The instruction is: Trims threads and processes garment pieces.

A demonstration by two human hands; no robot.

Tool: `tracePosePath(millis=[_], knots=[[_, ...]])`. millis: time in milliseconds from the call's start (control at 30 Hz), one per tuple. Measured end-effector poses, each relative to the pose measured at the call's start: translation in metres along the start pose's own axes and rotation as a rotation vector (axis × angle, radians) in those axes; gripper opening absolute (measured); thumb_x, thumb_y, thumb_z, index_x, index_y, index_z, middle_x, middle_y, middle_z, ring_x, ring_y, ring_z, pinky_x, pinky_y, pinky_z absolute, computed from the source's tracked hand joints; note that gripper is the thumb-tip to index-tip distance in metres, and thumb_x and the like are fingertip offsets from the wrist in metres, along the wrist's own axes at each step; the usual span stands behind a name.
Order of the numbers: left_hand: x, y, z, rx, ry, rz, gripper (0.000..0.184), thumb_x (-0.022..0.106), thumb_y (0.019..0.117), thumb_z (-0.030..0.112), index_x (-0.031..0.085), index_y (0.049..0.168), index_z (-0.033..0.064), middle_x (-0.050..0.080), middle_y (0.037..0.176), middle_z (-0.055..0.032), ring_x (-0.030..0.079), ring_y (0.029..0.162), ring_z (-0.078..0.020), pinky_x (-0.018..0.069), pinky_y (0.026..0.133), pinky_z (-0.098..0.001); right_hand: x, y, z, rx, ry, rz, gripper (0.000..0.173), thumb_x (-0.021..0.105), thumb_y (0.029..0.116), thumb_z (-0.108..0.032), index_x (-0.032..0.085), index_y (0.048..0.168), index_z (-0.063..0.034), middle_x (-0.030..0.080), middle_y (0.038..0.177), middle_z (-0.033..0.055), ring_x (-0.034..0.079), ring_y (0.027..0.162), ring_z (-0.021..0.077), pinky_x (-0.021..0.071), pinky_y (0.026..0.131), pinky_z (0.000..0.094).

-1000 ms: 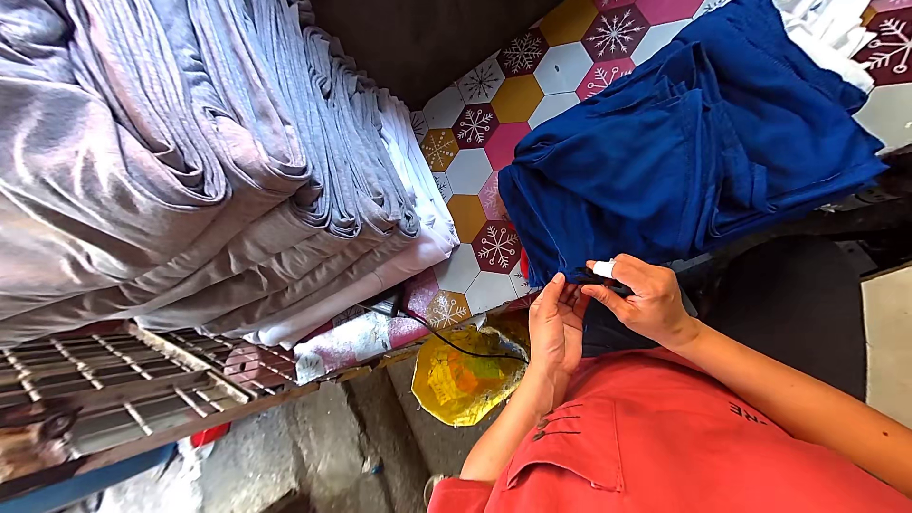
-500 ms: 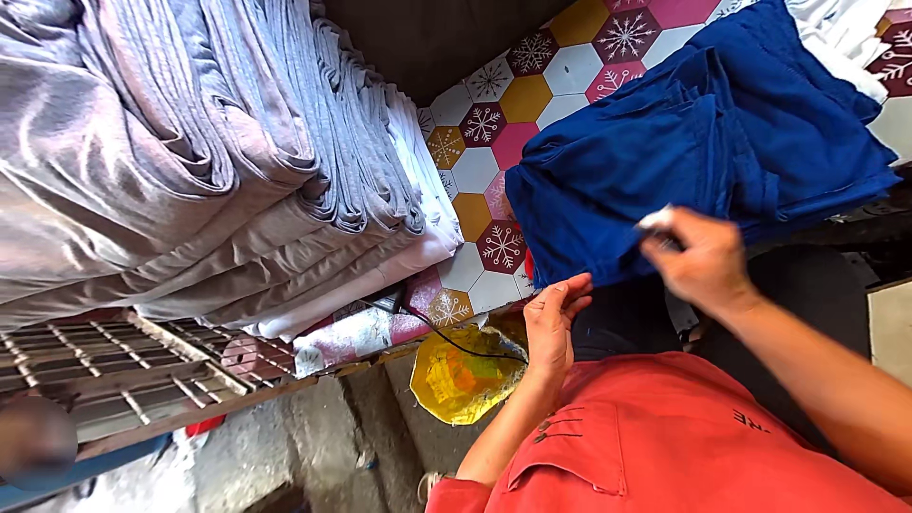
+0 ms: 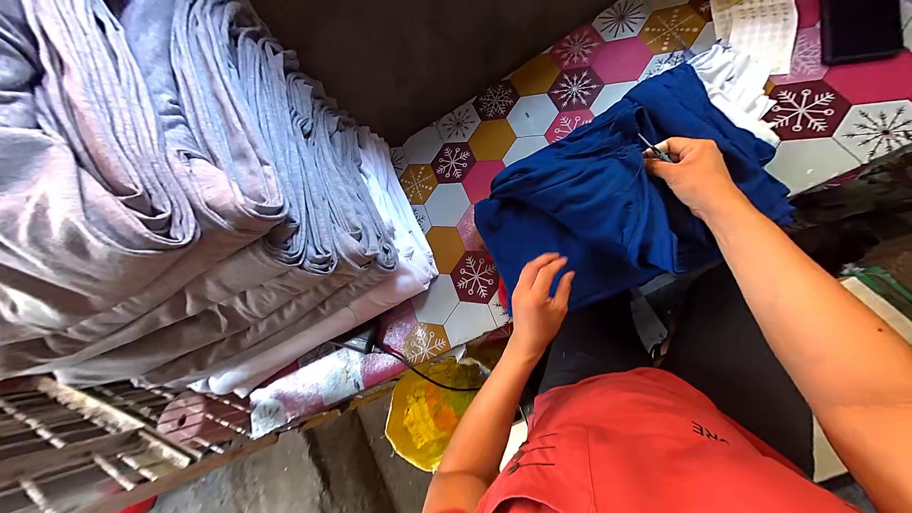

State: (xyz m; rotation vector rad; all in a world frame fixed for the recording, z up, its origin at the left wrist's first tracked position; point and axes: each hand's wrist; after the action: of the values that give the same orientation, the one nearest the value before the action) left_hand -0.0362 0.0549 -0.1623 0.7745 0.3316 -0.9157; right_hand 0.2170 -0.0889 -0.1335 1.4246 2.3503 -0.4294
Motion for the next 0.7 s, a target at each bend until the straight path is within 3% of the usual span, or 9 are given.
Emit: tracePosePath(millis=[67,133,200,233,300,367,500,633,700], knots=[[0.014,0.048,0.013,0.077,0.027,-0.04,0.026,0.071,0.094,0.01,0.071,0.115,-0.0056,0.068,0.119,-0.0212,0.068,0.11,-0.0293,0.0585,0.092,-0.039,0.003,-0.002,0.003,-0.014,-0.008,0.018,0.019,0.067,0.0982,-0.014,0.071,0.109,0.0008,0.069,0.092,0.0116,0.059,0.079,0.0125,0.0494,0.079,0.0362],[0.032,0.095,0.026,0.052,0.093,-0.126,0.039,0.073,0.0942,0.022,0.068,0.122,-0.004,0.065,0.127,-0.0214,0.063,0.118,-0.0338,0.054,0.098,-0.0446,0.005,-0.002,0.002,-0.027,-0.017,0.028,0.018,0.065,0.0996,-0.013,0.071,0.108,0.0013,0.069,0.092,0.0131,0.06,0.08,0.0144,0.0493,0.08,0.038],[0.053,0.128,0.026,0.011,0.156,-0.211,0.041,0.077,0.0902,0.031,0.071,0.117,-0.0007,0.064,0.128,-0.0195,0.06,0.118,-0.0368,0.0513,0.097,-0.048,0.005,-0.004,0.003,-0.025,-0.005,0.025,0.017,0.065,0.0994,-0.012,0.071,0.109,0.0016,0.07,0.095,0.0146,0.063,0.085,0.017,0.0502,0.083,0.0401],[0.06,0.138,0.025,-0.014,0.165,-0.264,0.031,0.075,0.0914,0.026,0.074,0.109,0.0008,0.065,0.126,-0.018,0.059,0.118,-0.037,0.0506,0.098,-0.0488,0.004,-0.004,0.004,-0.026,0.005,0.024,0.017,0.065,0.0993,-0.011,0.071,0.109,0.0017,0.07,0.095,0.0145,0.064,0.085,0.0176,0.0504,0.084,0.0407],[0.063,0.145,0.024,-0.043,0.103,-0.29,0.015,0.067,0.0948,0.013,0.077,0.098,0.0026,0.071,0.115,-0.0141,0.062,0.113,-0.0327,0.0501,0.097,-0.0472,0.004,-0.003,0.007,-0.029,0.023,0.028,0.015,0.066,0.099,-0.01,0.071,0.107,0.0015,0.07,0.093,0.0137,0.063,0.084,0.017,0.0506,0.082,0.0404],[0.053,0.14,0.026,-0.045,-0.044,-0.186,0.014,0.065,0.0973,0.009,0.076,0.099,0.0016,0.074,0.103,-0.0122,0.069,0.098,-0.0238,0.0551,0.088,-0.041,0.003,-0.003,0.01,-0.043,0.045,0.025,0.015,0.065,0.0992,-0.009,0.071,0.107,0.0016,0.07,0.093,0.0134,0.063,0.083,0.0168,0.0507,0.081,0.04],[0.027,0.134,0.03,-0.073,-0.294,-0.009,0.011,0.064,0.0988,0.005,0.071,0.101,-0.0025,0.072,0.091,-0.0085,0.067,0.078,-0.0063,0.0568,0.074,-0.0229,0.005,-0.001,0.017,-0.084,0.036,0.012,0.014,0.065,0.0992,-0.011,0.072,0.104,-0.0002,0.07,0.093,0.0136,0.065,0.085,0.0203,0.0509,0.082,0.0457],[0.025,0.137,0.028,-0.067,-0.249,-0.011,0.011,0.059,0.1,0.004,0.068,0.1,-0.0031,0.069,0.089,-0.0092,0.067,0.079,-0.0092,0.0569,0.076,-0.0259,0.006,0.0,0.019,-0.097,0.029,0.004,0.014,0.065,0.0996,-0.013,0.071,0.104,-0.0005,0.07,0.093,0.0137,0.064,0.085,0.02,0.0501,0.082,0.046],[0.025,0.136,0.032,-0.046,-0.235,-0.031,0.012,0.057,0.1017,0.004,0.066,0.102,-0.0033,0.068,0.091,-0.0106,0.067,0.08,-0.0119,0.0582,0.076,-0.0285,0.001,-0.005,0.01,-0.076,0.105,0.047,0.022,0.067,0.1003,-0.021,0.071,0.104,-0.0002,0.069,0.092,0.0115,0.063,0.084,0.0162,0.0504,0.082,0.0415]])
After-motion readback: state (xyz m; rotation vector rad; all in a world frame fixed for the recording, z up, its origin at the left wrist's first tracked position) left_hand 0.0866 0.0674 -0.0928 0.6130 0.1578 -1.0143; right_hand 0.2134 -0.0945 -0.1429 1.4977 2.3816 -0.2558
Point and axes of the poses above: each hand's wrist, its own y-axis towards the middle knuckle, its own x-axis out of the palm, z = x × y
